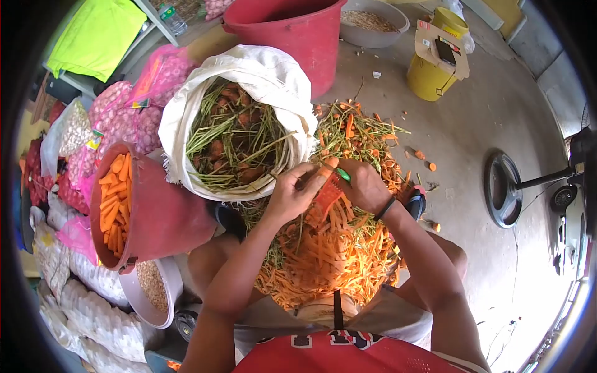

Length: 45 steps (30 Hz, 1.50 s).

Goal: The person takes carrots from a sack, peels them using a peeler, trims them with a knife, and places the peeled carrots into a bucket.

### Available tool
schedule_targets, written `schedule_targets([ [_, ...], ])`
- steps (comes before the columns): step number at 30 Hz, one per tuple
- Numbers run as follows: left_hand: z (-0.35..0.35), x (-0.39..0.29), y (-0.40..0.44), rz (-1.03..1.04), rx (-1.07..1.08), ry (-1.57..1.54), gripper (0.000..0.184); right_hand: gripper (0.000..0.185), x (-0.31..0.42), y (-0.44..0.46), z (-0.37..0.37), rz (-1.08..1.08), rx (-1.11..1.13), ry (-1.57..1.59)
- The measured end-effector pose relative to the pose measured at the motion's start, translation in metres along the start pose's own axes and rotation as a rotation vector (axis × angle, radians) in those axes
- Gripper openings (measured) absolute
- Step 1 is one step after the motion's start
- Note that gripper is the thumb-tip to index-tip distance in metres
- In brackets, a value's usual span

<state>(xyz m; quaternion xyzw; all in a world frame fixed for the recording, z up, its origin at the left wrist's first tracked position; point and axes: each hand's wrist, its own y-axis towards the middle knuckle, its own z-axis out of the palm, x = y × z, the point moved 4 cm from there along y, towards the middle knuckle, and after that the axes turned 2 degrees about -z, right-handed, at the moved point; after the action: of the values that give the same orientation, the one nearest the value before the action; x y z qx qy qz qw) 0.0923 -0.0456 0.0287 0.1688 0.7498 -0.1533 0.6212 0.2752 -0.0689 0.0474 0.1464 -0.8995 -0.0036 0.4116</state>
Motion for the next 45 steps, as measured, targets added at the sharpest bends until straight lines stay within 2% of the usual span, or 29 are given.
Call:
schedule_targets([
  [2,0.004,-0.002,0.000,0.065,0.026,0.026,0.023,0.028,-0.029,-0.001,0.005,0.050,0.017,-0.014],
  [3,0.007,-0.005,0.003,0.105,0.038,0.041,0.024,0.027,-0.063,0.000,0.019,0.018,0.189,-0.236],
  [4,0.006,-0.006,0.007,0.081,0.025,-0.011,0.028,0.028,-0.090,-0.003,0.028,0.122,0.278,-0.320],
  [6,-0.002,-0.007,0.008,0.013,0.001,-0.101,0.037,0.025,-0.088,-0.006,0.021,0.113,0.204,-0.182],
  [7,-0.005,-0.002,0.015,0.075,-0.137,-0.138,0.044,0.026,-0.073,-0.002,0.011,0.099,0.162,-0.094],
  [8,-0.009,0.027,0.018,-0.255,-0.136,-0.445,0.043,0.028,-0.058,0.001,-0.003,0.084,0.127,-0.011],
  [10,-0.011,0.030,0.018,-0.323,-0.164,-0.693,0.041,0.033,-0.035,0.005,-0.022,0.076,0.040,0.095],
  [12,-0.005,0.032,0.018,-0.351,-0.158,-0.775,0.041,0.041,-0.022,0.008,-0.029,0.092,-0.078,0.142],
  [13,-0.001,0.033,0.018,-0.367,-0.153,-0.814,0.041,0.053,-0.018,0.010,-0.025,0.076,-0.109,0.235],
  [16,0.012,0.029,0.010,-0.494,-0.094,-0.902,0.041,0.054,0.005,0.011,-0.008,-0.192,-0.186,0.165],
  [20,0.018,0.018,0.004,-0.464,0.023,-0.815,0.041,0.056,0.002,0.013,-0.019,-0.222,-0.287,-0.019],
  [21,0.016,0.013,-0.006,-0.558,0.060,-0.785,0.042,0.056,-0.017,0.016,-0.029,-0.173,-0.387,-0.075],
  [24,0.015,0.009,-0.007,-0.482,0.133,-0.768,0.040,0.057,-0.046,0.019,-0.065,0.118,-0.585,-0.150],
  [27,0.008,0.004,0.000,-0.496,0.042,-0.872,0.041,0.060,-0.017,0.016,-0.041,-0.127,-0.507,0.043],
  [28,0.007,0.002,0.001,-0.501,0.008,-0.907,0.041,0.064,0.000,0.012,-0.020,-0.227,-0.410,0.063],
  [30,0.011,-0.006,0.001,-0.518,-0.044,-0.891,0.040,0.063,0.028,0.010,-0.005,-0.372,-0.296,-0.105],
  [32,0.011,-0.001,-0.006,-0.532,-0.009,-0.897,0.040,0.060,0.006,0.013,-0.019,-0.306,-0.439,-0.127],
  [34,0.006,0.008,-0.010,-0.518,0.116,-0.925,0.040,0.058,-0.024,0.018,-0.051,-0.076,-0.595,-0.195],
  [37,0.001,0.010,-0.007,-0.485,0.082,-0.939,0.041,0.056,-0.024,0.015,-0.051,0.002,-0.570,-0.050],
  [38,-0.002,0.012,-0.005,-0.478,0.054,-0.938,0.041,0.056,-0.005,0.014,-0.035,-0.210,-0.530,0.016],
  [40,-0.001,0.014,0.000,-0.438,-0.009,-0.907,0.042,0.057,0.029,0.007,-0.003,-0.372,-0.315,-0.052],
  [41,0.002,0.019,0.000,-0.416,-0.023,-0.892,0.043,0.057,0.037,0.007,-0.003,-0.393,-0.284,-0.198],
  [44,0.002,0.013,-0.007,-0.439,0.052,-0.837,0.042,0.057,-0.003,0.016,-0.029,-0.281,-0.482,-0.213],
  [45,0.001,0.012,-0.010,-0.463,0.069,-0.804,0.041,0.057,-0.019,0.020,-0.045,-0.149,-0.546,-0.232],
])
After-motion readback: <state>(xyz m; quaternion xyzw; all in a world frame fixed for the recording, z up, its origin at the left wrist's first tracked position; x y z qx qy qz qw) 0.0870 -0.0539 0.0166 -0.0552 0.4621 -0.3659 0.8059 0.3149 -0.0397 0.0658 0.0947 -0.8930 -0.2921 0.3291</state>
